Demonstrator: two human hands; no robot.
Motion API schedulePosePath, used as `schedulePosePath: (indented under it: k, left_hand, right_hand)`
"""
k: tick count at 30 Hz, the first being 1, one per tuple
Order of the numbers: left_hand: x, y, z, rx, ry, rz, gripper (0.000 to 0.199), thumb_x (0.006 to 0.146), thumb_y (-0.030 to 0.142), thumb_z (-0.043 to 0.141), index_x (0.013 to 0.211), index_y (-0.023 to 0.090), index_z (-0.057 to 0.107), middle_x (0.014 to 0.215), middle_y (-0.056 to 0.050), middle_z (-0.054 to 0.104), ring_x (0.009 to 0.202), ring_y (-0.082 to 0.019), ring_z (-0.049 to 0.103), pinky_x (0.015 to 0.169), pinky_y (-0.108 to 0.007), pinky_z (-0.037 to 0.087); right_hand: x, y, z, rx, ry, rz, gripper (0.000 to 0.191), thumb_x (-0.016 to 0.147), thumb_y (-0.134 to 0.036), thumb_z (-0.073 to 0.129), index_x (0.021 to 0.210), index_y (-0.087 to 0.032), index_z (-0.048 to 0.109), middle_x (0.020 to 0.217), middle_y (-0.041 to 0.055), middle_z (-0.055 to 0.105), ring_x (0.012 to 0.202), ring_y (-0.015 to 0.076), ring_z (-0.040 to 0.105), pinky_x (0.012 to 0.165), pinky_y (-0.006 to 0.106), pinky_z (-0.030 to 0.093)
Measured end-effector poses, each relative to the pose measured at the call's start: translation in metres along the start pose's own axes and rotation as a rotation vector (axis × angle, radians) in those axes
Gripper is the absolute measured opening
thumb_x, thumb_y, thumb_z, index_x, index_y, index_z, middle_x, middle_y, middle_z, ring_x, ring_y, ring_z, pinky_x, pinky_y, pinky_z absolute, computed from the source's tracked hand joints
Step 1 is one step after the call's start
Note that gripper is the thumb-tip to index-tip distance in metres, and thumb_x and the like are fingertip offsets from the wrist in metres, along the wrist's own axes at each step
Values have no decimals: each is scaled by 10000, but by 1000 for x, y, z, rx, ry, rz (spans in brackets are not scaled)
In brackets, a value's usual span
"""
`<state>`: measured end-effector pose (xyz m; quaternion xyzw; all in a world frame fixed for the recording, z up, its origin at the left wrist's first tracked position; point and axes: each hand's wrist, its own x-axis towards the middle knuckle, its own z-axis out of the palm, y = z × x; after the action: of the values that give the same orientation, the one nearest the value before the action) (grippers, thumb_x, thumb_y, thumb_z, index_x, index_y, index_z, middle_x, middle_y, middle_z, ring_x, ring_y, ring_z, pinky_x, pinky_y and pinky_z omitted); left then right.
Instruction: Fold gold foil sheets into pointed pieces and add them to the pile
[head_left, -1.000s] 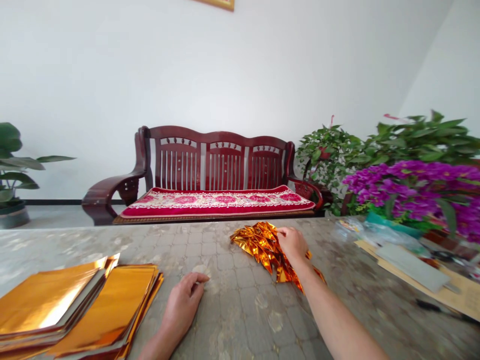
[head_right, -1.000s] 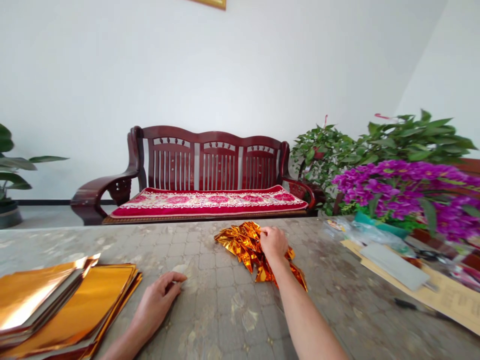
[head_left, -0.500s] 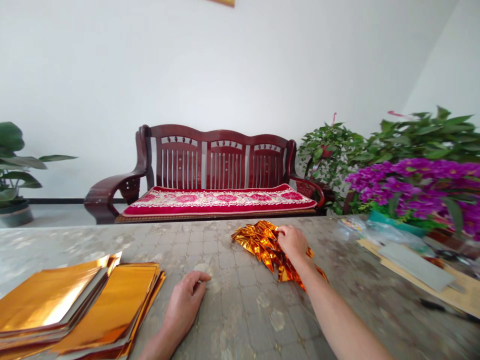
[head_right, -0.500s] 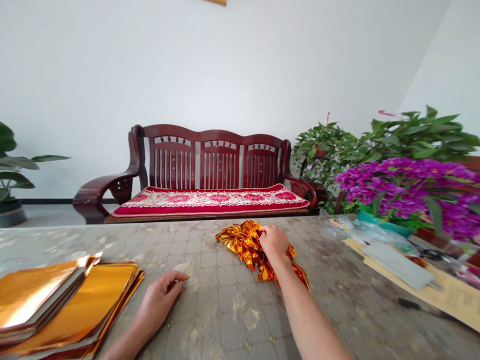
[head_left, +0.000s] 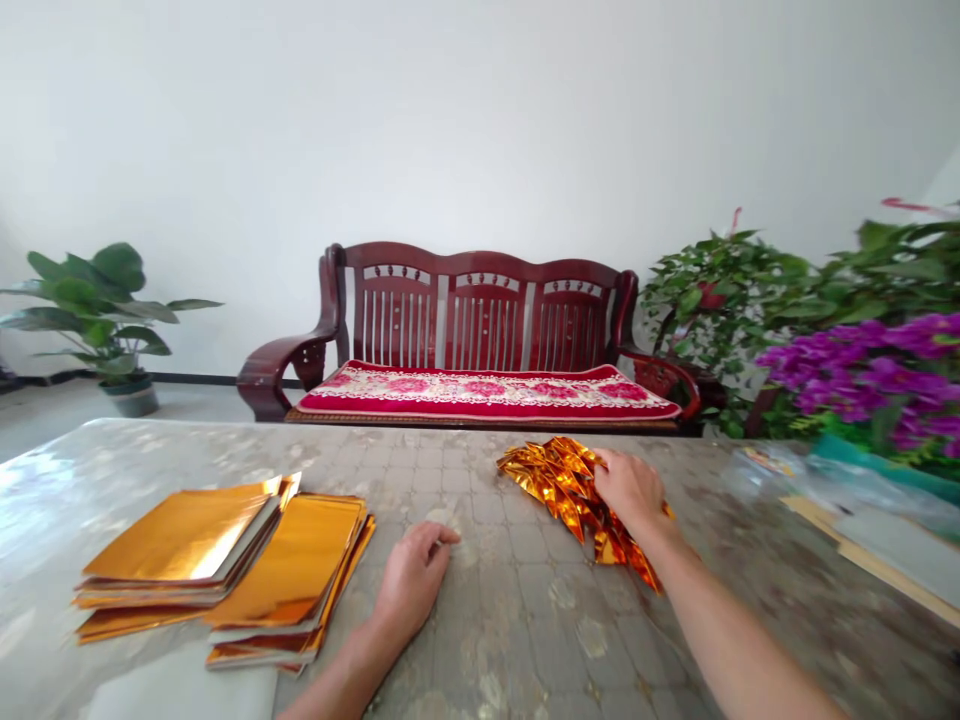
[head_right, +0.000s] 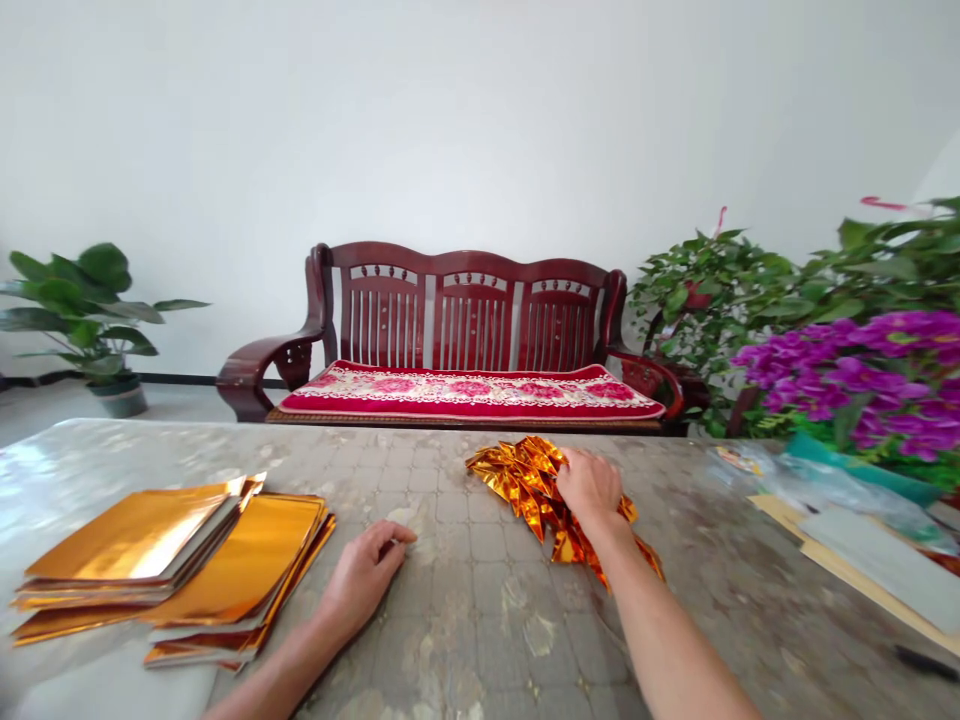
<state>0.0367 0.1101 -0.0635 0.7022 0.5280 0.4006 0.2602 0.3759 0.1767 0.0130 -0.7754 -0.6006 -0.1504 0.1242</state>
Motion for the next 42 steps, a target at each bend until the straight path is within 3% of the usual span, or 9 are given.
schedulePosePath:
  k: [4, 7, 11, 16, 20, 26, 30, 36, 42]
  left_hand:
    - [-2, 3, 0, 0, 26, 33, 254, 803, 112, 467, 862, 208, 695, 853, -15, 704, 822, -174, 639, 778, -271, 469]
    - [-4, 4, 1, -18, 56, 95, 265, 816, 95, 461, 890, 209, 689, 833, -7, 683, 780, -154, 623, 737, -249, 462]
    - [-7, 6, 3, -24, 120, 165, 271, 835, 86, 463, 942, 212, 679, 850, -6, 668, 761, -138, 612, 710, -232, 457]
    - [-5, 16, -8, 5, 205, 141, 283, 842, 75, 472, 944, 222, 692, 894, -6, 703, 804, -134, 644, 741, -229, 475]
    - [7, 30, -39, 42, 271, 49, 246, 839, 101, 512, 923, 218, 712, 887, -3, 735, 814, -135, 665, 756, -229, 483]
    - [28, 37, -119, 592, 32, -188, 284, 861, 173, 502, 1029, 279, 705, 999, 11, 758, 932, -157, 693, 766, -232, 485]
    - [34, 25, -161, 760, -79, -239, 249, 765, 125, 569, 909, 237, 739, 947, -68, 760, 955, -265, 695, 785, -323, 497]
    - [29, -2, -172, 890, -265, -227, 281, 660, 103, 688, 916, 206, 741, 1031, -111, 744, 1006, -286, 683, 842, -335, 505]
    - [19, 2, -167, 930, -305, -212, 202, 751, 108, 616, 895, 180, 739, 978, -134, 751, 954, -275, 700, 815, -325, 503]
  right_hand:
    - [-2, 1, -4, -17, 35, 5, 418, 871, -246, 523, 1266, -178, 641, 1192, 150, 685, 1029, 324, 618, 831, 425, 443]
    - [-9, -4, -8, 5, 227, -32, 398, 874, -237, 530, 1252, -183, 642, 1245, 111, 659, 1038, 316, 589, 848, 424, 444]
    - [-36, -39, -6, 241, 338, -197, 329, 875, -205, 515, 1154, -185, 690, 1171, 78, 689, 1042, 271, 589, 923, 400, 441]
    - [-95, -106, 9, 546, 80, -430, 317, 863, -146, 483, 1081, -212, 702, 1108, 52, 698, 1056, 218, 610, 952, 346, 451]
    - [-126, -139, 17, 664, -84, -510, 319, 832, -111, 497, 1042, -228, 706, 1076, 43, 701, 1030, 213, 618, 914, 332, 468]
    - [-132, -141, 21, 683, -76, -540, 286, 845, -96, 496, 974, -228, 715, 1023, 45, 700, 997, 211, 618, 904, 333, 464]
    - [-132, -139, 22, 675, -49, -575, 274, 867, -89, 483, 937, -217, 714, 979, 46, 697, 970, 208, 612, 885, 333, 470]
    - [-133, -141, 22, 663, -16, -625, 279, 878, -79, 468, 921, -212, 709, 938, 48, 688, 931, 207, 600, 852, 337, 473]
    - [-133, -141, 19, 646, -30, -623, 276, 888, -92, 465, 925, -217, 709, 938, 50, 686, 928, 217, 601, 845, 353, 483]
